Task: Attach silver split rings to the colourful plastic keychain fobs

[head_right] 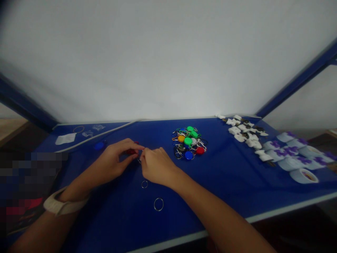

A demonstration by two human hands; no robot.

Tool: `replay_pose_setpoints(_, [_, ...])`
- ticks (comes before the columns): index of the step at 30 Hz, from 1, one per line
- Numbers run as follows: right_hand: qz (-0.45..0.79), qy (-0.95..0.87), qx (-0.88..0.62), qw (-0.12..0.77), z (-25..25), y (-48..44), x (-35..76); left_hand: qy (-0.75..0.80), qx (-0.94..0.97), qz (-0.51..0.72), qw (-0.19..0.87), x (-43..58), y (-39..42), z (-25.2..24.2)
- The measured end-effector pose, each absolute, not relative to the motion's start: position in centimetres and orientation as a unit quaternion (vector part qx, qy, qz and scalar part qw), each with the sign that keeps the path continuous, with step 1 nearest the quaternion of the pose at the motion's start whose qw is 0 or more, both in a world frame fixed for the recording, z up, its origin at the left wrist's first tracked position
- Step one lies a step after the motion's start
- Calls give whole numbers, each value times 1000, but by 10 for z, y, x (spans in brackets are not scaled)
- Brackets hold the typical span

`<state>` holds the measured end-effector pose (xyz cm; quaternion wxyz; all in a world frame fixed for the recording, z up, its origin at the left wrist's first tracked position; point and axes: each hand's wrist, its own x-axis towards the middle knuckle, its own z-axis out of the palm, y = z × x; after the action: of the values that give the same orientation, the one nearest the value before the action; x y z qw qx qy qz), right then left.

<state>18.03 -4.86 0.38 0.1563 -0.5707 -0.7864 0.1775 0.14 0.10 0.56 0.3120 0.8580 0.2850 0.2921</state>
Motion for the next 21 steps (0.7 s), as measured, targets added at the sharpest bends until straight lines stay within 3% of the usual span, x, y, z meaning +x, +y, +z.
replay_pose_setpoints(7, [278,-737,-564,248,2,-44,182,289,844,328,312,1,0,6])
replay_pose_setpoints(15, [305,-697,-526,380,-5,-38,186,337,777,394,356,-1,3,6])
replay_pose_setpoints(21, [296,-713,-510,379,-6,-36,187,322,770,398,382,-1,2,8])
